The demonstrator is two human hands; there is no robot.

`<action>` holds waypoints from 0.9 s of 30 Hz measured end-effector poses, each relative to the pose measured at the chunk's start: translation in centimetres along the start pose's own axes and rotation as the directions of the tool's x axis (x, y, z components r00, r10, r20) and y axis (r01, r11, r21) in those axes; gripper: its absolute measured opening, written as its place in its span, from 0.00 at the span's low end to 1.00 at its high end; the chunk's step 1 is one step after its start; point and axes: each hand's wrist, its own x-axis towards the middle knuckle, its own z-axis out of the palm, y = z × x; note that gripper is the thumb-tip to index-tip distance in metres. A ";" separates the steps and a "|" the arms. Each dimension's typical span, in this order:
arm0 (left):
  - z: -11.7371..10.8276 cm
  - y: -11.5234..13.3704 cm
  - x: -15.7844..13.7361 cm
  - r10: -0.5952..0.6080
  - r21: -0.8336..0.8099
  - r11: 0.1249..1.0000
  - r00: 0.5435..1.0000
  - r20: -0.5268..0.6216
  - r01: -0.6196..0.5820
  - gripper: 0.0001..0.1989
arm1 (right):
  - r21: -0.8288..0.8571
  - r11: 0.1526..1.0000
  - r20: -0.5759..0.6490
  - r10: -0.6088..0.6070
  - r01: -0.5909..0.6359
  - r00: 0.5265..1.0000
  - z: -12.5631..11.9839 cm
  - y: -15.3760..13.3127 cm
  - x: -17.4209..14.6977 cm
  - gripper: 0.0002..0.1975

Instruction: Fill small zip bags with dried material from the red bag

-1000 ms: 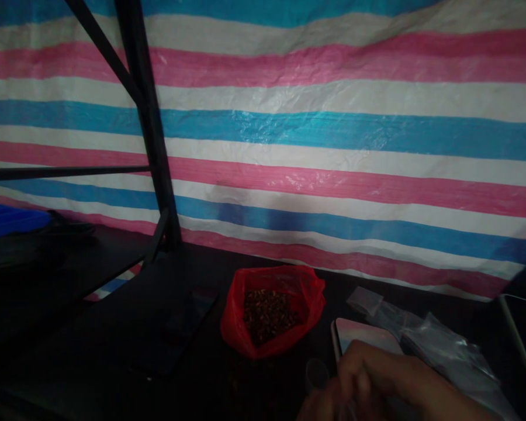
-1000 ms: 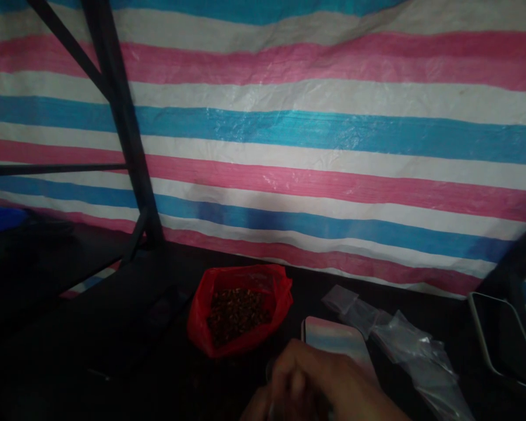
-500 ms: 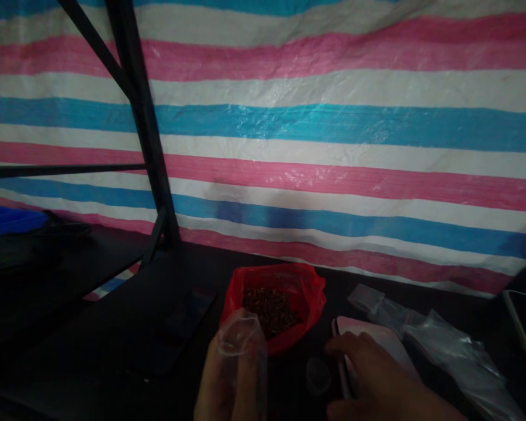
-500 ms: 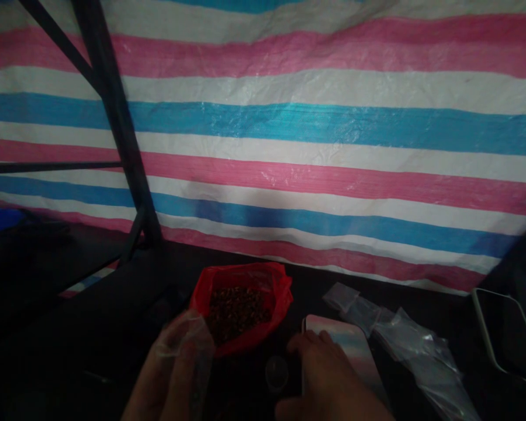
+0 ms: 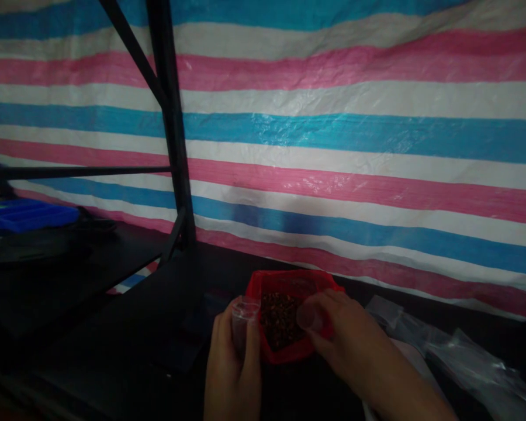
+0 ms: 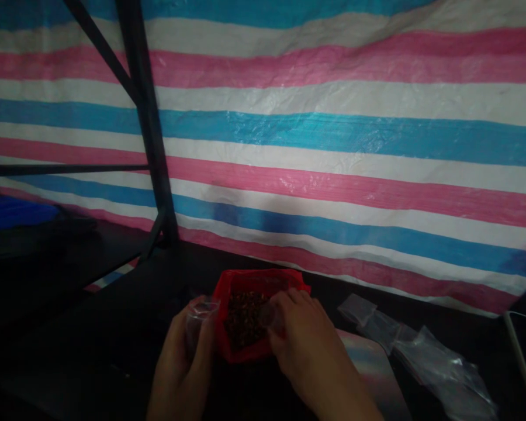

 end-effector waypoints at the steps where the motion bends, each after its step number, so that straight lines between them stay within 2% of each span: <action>1: 0.2 -0.3 -0.1 0.004 0.051 0.999 0.999 0.046 -0.007 0.26 | -0.128 0.992 0.023 0.005 -0.002 1.000 0.4 0.0 0.8 0.17; 3: 0.7 -1.0 -0.4 0.015 0.136 0.990 0.996 0.092 -0.028 0.26 | -0.308 0.951 0.079 0.048 -0.021 0.996 1.5 0.1 2.1 0.20; 5: 1.2 -1.6 -0.8 0.008 0.149 0.989 0.997 0.071 -0.018 0.26 | -0.374 0.927 0.111 0.092 -0.044 0.990 2.5 0.2 3.0 0.23; 8: 1.5 -1.6 -0.8 -0.097 0.041 0.995 0.986 0.138 0.092 0.28 | -0.366 0.930 0.129 0.096 -0.042 0.987 3.4 -0.1 3.6 0.24; 12: 1.2 -0.8 0.2 -0.232 -0.070 0.963 0.932 0.278 0.261 0.33 | -0.332 0.943 0.132 0.073 -0.025 0.989 3.4 -0.8 3.9 0.22; 14: 1.0 -0.7 0.6 -0.251 -0.091 0.954 0.928 0.274 0.285 0.33 | -0.326 0.945 0.124 0.074 -0.030 0.990 3.2 -0.9 4.1 0.21; 17: 0.8 -0.9 0.8 -0.232 -0.117 0.959 0.950 0.207 0.260 0.33 | -0.320 0.945 0.096 0.099 -0.063 0.990 3.2 -0.8 4.3 0.19; 22: 0.7 -1.3 0.6 -0.257 -0.126 0.948 0.937 0.238 0.292 0.33 | -0.192 0.976 0.081 0.123 -0.105 0.989 4.5 -0.5 4.6 0.20; 27: 0.6 -1.4 1.4 -0.360 -0.094 0.920 0.915 0.180 0.380 0.34 | 0.093 0.990 0.099 0.093 -0.103 0.991 6.0 0.2 5.2 0.21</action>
